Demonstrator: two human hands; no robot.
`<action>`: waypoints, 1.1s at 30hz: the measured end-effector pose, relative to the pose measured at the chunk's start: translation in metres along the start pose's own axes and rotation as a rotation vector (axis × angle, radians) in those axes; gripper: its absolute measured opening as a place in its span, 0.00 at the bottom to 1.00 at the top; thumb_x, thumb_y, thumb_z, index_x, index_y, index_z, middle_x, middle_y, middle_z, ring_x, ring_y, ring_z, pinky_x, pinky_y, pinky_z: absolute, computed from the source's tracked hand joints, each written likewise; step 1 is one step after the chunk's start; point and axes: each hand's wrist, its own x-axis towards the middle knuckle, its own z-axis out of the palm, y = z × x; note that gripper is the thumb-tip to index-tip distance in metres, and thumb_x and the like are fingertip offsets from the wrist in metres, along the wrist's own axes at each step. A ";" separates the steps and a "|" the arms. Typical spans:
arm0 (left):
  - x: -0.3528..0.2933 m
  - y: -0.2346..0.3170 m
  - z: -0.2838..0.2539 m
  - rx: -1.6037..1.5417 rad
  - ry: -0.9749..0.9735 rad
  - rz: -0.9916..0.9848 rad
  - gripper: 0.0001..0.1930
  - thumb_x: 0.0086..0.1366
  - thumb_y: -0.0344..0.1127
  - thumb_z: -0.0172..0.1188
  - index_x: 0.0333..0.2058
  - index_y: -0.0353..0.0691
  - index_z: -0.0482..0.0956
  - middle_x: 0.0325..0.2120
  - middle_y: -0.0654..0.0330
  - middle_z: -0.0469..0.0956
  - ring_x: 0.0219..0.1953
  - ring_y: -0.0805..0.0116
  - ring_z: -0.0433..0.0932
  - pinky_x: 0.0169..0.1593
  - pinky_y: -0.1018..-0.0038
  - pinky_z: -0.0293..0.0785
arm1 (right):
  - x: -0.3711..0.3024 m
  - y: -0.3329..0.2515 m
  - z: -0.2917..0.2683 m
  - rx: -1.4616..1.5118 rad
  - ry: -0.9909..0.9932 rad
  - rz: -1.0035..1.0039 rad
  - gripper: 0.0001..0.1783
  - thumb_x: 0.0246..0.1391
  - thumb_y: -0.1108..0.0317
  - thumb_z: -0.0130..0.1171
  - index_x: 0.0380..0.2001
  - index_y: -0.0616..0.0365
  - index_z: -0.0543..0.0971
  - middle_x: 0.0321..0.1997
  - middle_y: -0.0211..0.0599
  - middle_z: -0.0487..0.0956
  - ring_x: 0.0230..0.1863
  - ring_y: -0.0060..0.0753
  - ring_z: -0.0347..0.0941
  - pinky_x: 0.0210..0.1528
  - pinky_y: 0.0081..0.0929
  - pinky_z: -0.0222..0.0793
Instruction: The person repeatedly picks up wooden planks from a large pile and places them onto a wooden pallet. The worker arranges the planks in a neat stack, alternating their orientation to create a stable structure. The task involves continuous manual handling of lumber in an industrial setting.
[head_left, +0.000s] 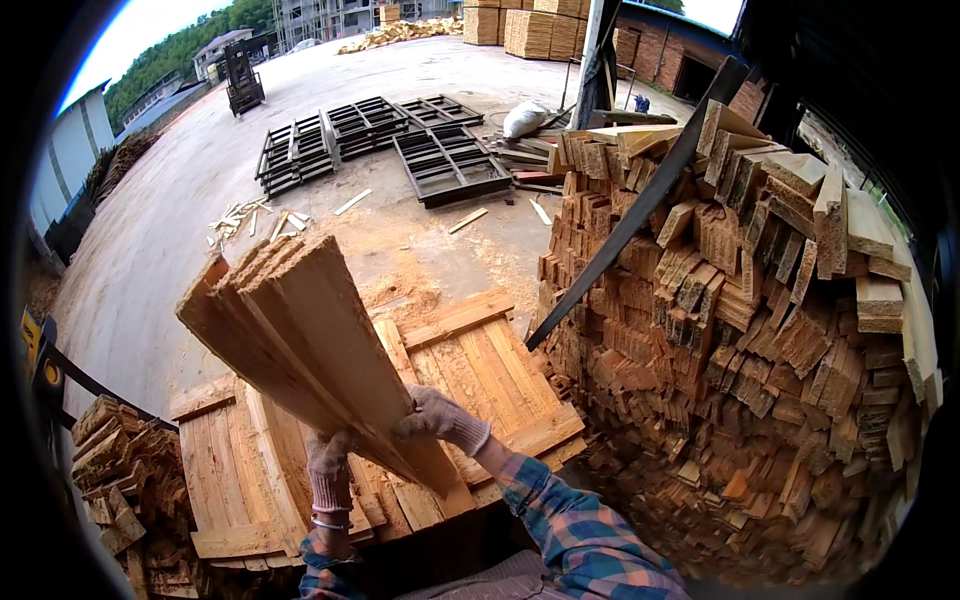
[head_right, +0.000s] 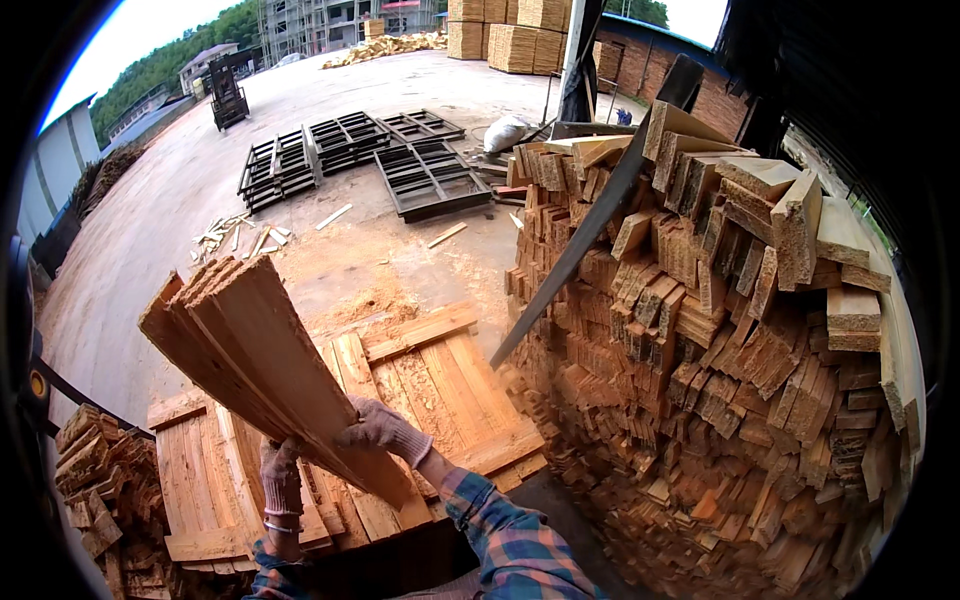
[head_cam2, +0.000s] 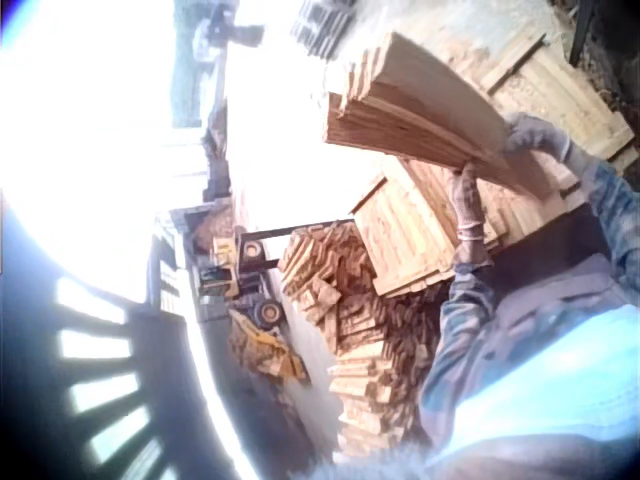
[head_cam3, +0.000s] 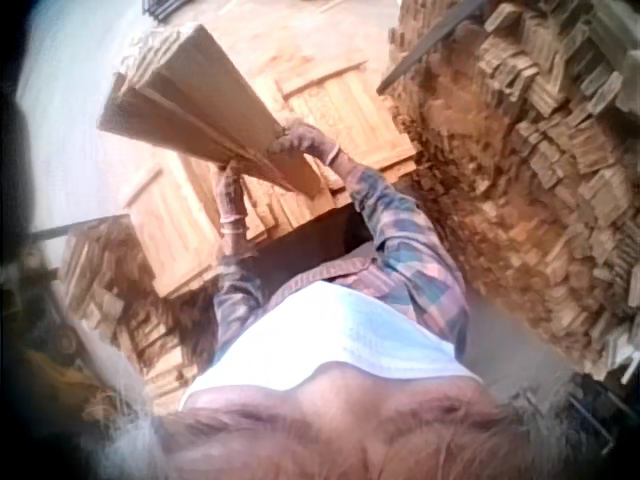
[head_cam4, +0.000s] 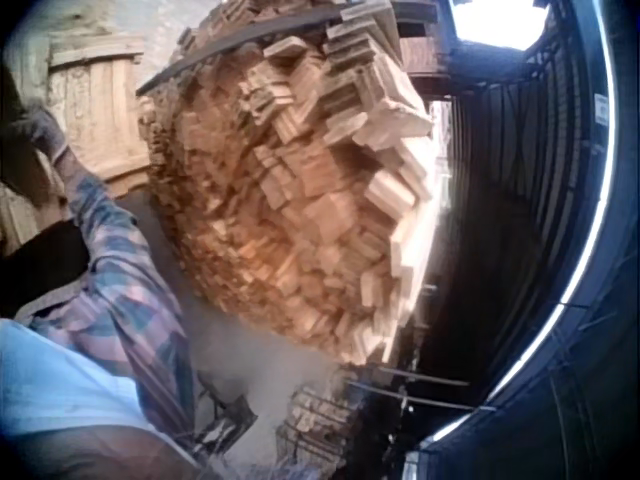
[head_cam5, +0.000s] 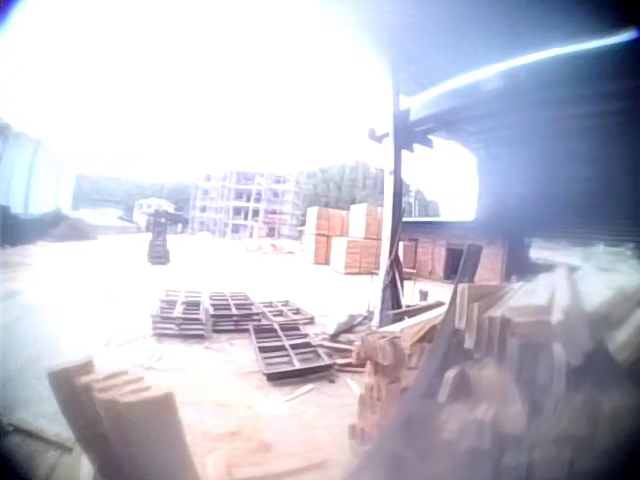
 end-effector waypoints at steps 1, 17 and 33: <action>0.010 0.024 -0.004 -0.241 -0.048 -0.179 0.12 0.67 0.31 0.47 0.47 0.33 0.68 0.39 0.54 0.76 0.39 0.66 0.76 0.42 0.75 0.75 | -0.001 -0.027 0.006 -0.001 0.023 0.038 0.23 0.56 0.78 0.49 0.55 0.69 0.63 0.38 0.35 0.76 0.31 0.19 0.71 0.34 0.13 0.72; -0.024 -0.080 0.284 -0.869 -0.229 -0.871 0.10 0.63 0.31 0.51 0.40 0.32 0.74 0.34 0.59 0.78 0.31 0.71 0.75 0.34 0.76 0.73 | -0.143 0.027 -0.250 0.033 0.508 0.228 0.03 0.50 0.77 0.48 0.30 0.64 0.70 0.24 0.27 0.68 0.26 0.21 0.60 0.30 0.16 0.57; 0.000 -0.005 0.241 0.078 -0.109 -0.684 0.37 0.50 0.38 0.68 0.56 0.34 0.60 0.52 0.44 0.69 0.52 0.52 0.71 0.54 0.65 0.69 | -0.123 -0.035 -0.254 -0.151 0.779 0.513 0.19 0.49 0.67 0.59 0.45 0.64 0.76 0.28 0.27 0.77 0.23 0.18 0.69 0.26 0.17 0.66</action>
